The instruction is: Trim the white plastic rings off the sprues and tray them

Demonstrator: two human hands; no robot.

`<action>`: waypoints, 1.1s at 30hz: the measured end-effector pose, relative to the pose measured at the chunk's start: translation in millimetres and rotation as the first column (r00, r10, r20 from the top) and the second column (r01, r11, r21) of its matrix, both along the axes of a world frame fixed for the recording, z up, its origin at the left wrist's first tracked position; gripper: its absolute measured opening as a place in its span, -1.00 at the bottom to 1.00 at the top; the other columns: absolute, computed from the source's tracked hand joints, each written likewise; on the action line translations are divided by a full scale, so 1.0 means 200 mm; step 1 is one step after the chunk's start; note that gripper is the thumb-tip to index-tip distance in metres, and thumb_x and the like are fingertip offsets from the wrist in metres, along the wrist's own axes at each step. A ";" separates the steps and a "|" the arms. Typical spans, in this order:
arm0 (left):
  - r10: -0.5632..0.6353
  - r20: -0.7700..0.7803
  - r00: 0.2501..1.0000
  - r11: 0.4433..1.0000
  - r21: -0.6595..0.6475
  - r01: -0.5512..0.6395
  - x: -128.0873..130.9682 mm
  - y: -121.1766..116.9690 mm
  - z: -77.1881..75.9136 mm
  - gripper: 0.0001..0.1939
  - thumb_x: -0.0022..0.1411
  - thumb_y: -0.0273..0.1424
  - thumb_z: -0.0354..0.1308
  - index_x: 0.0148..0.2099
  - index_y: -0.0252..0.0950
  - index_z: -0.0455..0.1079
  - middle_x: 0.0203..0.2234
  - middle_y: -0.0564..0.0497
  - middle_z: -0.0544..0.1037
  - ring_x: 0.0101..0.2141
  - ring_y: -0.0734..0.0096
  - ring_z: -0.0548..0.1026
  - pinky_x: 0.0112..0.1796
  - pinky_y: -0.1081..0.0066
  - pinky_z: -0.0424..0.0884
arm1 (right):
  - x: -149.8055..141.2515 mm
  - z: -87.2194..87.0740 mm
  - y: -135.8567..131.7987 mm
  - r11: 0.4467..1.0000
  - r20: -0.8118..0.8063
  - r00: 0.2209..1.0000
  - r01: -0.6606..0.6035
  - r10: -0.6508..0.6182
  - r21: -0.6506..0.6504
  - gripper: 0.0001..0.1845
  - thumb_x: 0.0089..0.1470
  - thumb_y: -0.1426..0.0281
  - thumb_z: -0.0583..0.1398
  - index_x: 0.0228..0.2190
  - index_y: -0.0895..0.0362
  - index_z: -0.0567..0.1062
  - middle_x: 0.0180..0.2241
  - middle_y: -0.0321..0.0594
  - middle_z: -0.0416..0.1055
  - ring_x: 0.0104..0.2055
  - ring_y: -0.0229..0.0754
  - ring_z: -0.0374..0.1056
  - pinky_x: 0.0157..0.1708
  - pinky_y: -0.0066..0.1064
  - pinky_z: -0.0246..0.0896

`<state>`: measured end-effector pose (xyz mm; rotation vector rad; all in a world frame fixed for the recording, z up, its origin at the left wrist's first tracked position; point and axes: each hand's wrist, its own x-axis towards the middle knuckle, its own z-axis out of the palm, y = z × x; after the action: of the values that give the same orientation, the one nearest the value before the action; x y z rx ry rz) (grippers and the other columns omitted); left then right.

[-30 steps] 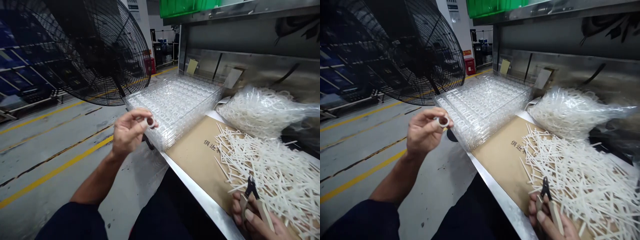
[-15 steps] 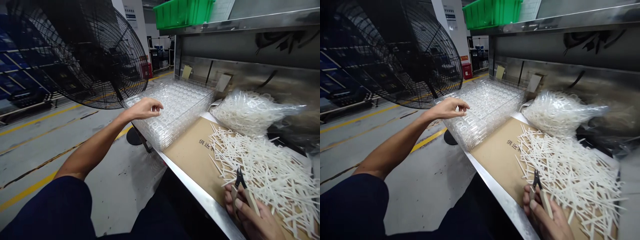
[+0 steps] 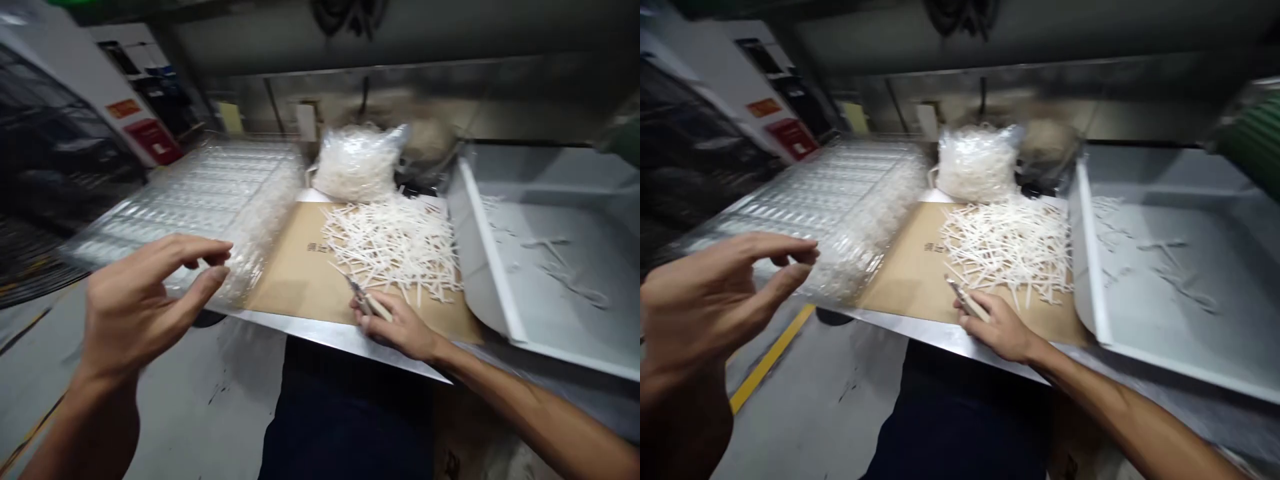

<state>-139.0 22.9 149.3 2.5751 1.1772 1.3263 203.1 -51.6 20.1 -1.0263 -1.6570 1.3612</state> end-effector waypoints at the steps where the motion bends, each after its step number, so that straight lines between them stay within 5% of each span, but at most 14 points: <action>1: -0.066 0.025 0.997 0.997 -0.044 0.067 0.06 0.01 -0.04 -0.63 0.12 -0.41 0.43 0.00 0.01 0.66 -0.27 0.15 0.69 -0.32 0.22 0.58 -0.25 0.21 0.45 | 0.00 0.01 0.00 0.998 0.026 0.999 -0.021 0.020 0.054 -0.80 0.24 0.33 0.21 -0.15 0.18 0.49 -0.31 -0.20 0.45 -0.33 -0.19 0.35 -0.31 -0.36 0.28; 7: -0.368 0.039 0.929 0.845 -0.403 0.351 0.55 0.22 -0.28 -0.79 0.37 -0.32 0.26 0.00 -0.21 0.62 -0.17 -0.04 0.69 -0.23 0.32 0.59 -0.21 0.36 0.45 | -0.02 0.00 -0.04 0.951 0.123 0.987 -0.138 0.107 0.278 -0.75 0.01 0.46 0.26 -0.19 0.15 0.51 -0.37 -0.26 0.45 -0.37 -0.20 0.32 -0.32 -0.38 0.20; 12: -0.639 -0.135 0.758 0.718 -0.458 0.524 0.96 0.27 -0.40 -0.73 0.42 -0.31 0.19 0.07 -0.26 0.57 -0.14 -0.11 0.62 -0.18 0.25 0.55 -0.14 0.31 0.43 | -0.03 -0.02 -0.06 0.885 0.132 0.971 -0.236 0.199 0.402 -0.71 0.03 0.44 0.23 -0.15 0.12 0.48 -0.36 -0.24 0.51 -0.39 -0.17 0.36 -0.30 -0.38 0.29; 15: -0.685 -0.298 0.665 0.709 -0.482 0.514 1.15 0.23 -0.44 -0.72 0.40 -0.33 0.19 0.08 -0.32 0.55 -0.12 -0.16 0.55 -0.15 0.16 0.53 -0.13 0.26 0.42 | -0.03 -0.01 -0.07 0.864 0.126 0.964 -0.265 0.234 0.428 -0.70 0.04 0.44 0.21 -0.13 0.13 0.48 -0.30 -0.20 0.54 -0.34 -0.16 0.41 -0.25 -0.37 0.33; 19: -0.678 -0.412 0.609 0.724 -0.515 0.459 1.28 0.22 -0.45 -0.83 0.37 -0.40 0.18 -0.08 -0.34 0.56 -0.13 -0.16 0.52 -0.20 0.19 0.51 -0.17 0.26 0.40 | -0.03 -0.01 -0.07 0.853 0.132 0.966 -0.260 0.224 0.452 -0.70 0.05 0.41 0.24 -0.12 0.14 0.49 -0.26 -0.17 0.55 -0.29 -0.15 0.44 -0.22 -0.37 0.38; 24: -0.739 -0.223 0.636 0.627 -0.574 0.527 1.26 0.27 -0.41 -0.91 0.30 -0.40 0.29 -0.26 -0.32 0.54 -0.29 -0.06 0.54 -0.28 0.30 0.49 -0.19 0.32 0.36 | -0.03 0.00 -0.07 0.856 0.108 0.970 -0.243 0.218 0.456 -0.70 0.06 0.41 0.26 -0.11 0.14 0.49 -0.22 -0.14 0.57 -0.27 -0.15 0.45 -0.21 -0.38 0.38; 27: -0.675 0.101 0.731 0.515 -0.645 0.565 1.21 0.31 -0.40 -0.79 0.21 -0.28 0.41 -0.30 -0.33 0.55 -0.32 -0.06 0.59 -0.30 0.34 0.51 -0.23 0.35 0.38 | -0.02 -0.01 -0.06 0.851 0.080 0.976 -0.217 0.204 0.479 -0.69 0.06 0.40 0.27 -0.11 0.15 0.50 -0.23 -0.13 0.57 -0.27 -0.14 0.45 -0.23 -0.39 0.36; 30: -0.418 0.465 0.780 0.408 -0.671 0.619 1.16 0.34 -0.41 -0.66 0.01 -0.22 0.55 -0.36 -0.35 0.54 -0.28 -0.09 0.63 -0.32 0.37 0.53 -0.29 0.39 0.42 | -0.02 -0.03 -0.05 0.859 0.081 0.977 -0.210 0.195 0.467 -0.70 0.08 0.39 0.27 -0.11 0.16 0.51 -0.26 -0.17 0.56 -0.30 -0.17 0.44 -0.25 -0.40 0.35; 33: -0.137 0.660 0.739 0.405 -0.644 0.649 1.08 0.34 -0.44 -0.60 -0.13 -0.25 0.62 -0.38 -0.36 0.54 -0.26 -0.12 0.66 -0.29 0.37 0.57 -0.31 0.44 0.44 | -0.01 -0.03 -0.04 0.878 0.098 0.978 -0.210 0.186 0.430 -0.72 0.08 0.38 0.31 -0.13 0.16 0.52 -0.31 -0.21 0.54 -0.34 -0.19 0.41 -0.27 -0.40 0.34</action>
<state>77.8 91.6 60.5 1.4608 0.6934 0.8527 201.3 -60.1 14.8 -0.6443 -2.0349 1.0130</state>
